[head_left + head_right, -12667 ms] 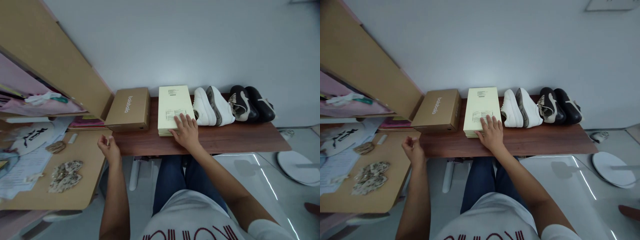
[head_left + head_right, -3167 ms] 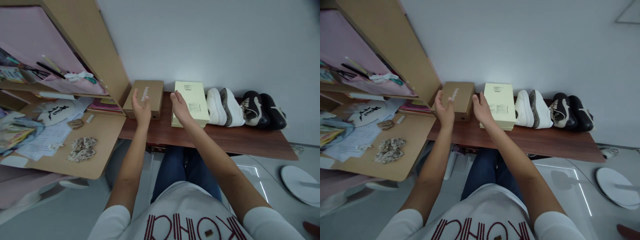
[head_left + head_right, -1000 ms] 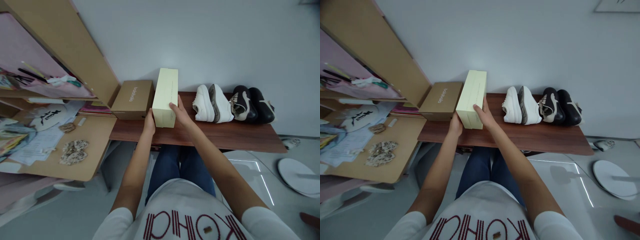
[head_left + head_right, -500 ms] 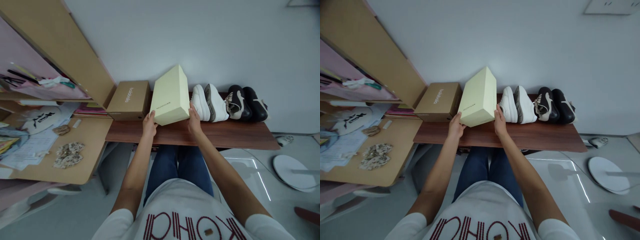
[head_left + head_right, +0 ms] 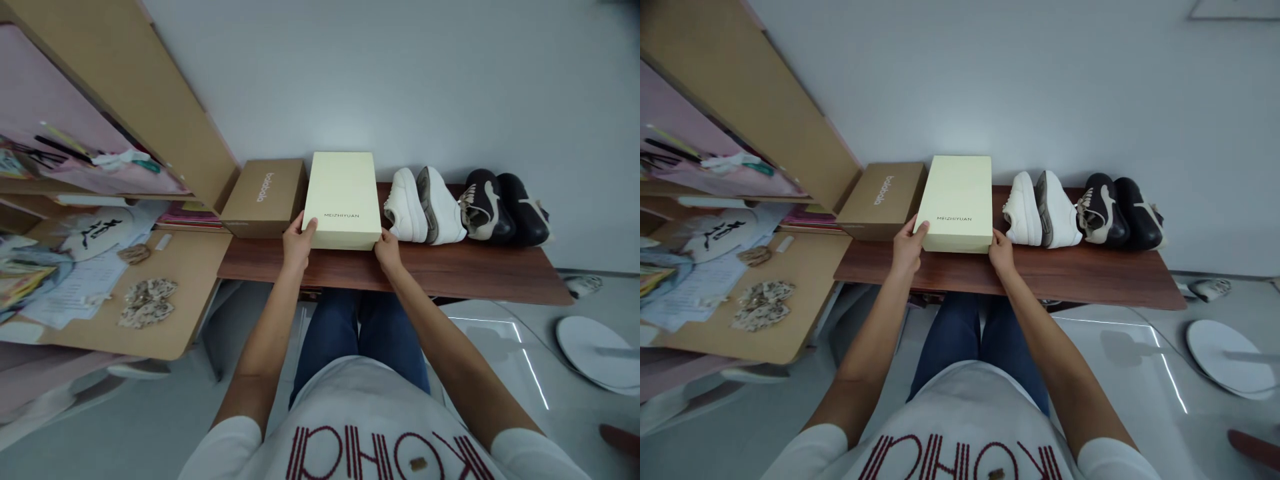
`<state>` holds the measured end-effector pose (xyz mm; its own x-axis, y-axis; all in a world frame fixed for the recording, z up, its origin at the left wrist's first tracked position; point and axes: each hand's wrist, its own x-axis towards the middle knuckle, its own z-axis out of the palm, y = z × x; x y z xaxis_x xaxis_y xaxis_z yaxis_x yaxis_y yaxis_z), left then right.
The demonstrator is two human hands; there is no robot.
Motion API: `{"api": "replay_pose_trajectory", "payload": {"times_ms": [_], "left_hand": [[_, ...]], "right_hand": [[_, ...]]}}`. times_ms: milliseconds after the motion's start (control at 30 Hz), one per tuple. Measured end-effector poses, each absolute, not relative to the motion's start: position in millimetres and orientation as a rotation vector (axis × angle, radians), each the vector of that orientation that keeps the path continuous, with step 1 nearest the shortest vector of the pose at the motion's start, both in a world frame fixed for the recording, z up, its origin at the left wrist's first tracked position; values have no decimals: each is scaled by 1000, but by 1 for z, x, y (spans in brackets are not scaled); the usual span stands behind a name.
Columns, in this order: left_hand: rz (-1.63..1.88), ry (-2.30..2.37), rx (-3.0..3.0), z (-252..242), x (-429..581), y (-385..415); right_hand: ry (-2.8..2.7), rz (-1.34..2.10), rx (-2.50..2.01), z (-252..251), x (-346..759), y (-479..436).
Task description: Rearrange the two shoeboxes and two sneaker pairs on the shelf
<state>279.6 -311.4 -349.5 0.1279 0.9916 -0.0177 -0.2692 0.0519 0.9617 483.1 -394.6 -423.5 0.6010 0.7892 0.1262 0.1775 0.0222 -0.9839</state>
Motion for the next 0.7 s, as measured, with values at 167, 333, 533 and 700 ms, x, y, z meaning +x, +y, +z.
{"api": "replay_pose_trajectory", "payload": {"times_ms": [167, 333, 533, 700], "left_hand": [[1190, 968, 1001, -357, 282, -308], [1178, 977, 999, -368, 283, -304], [1183, 1016, 1060, -374, 285, -299], [1265, 1248, 1393, -362, 287, -324]], "right_hand": [[-899, 546, -1598, -428, 485, -393], [-947, 546, -1667, -434, 487, -389], [-980, 506, -1749, -424, 480, -387], [-1047, 355, -1846, -395, 480, -418]]}}
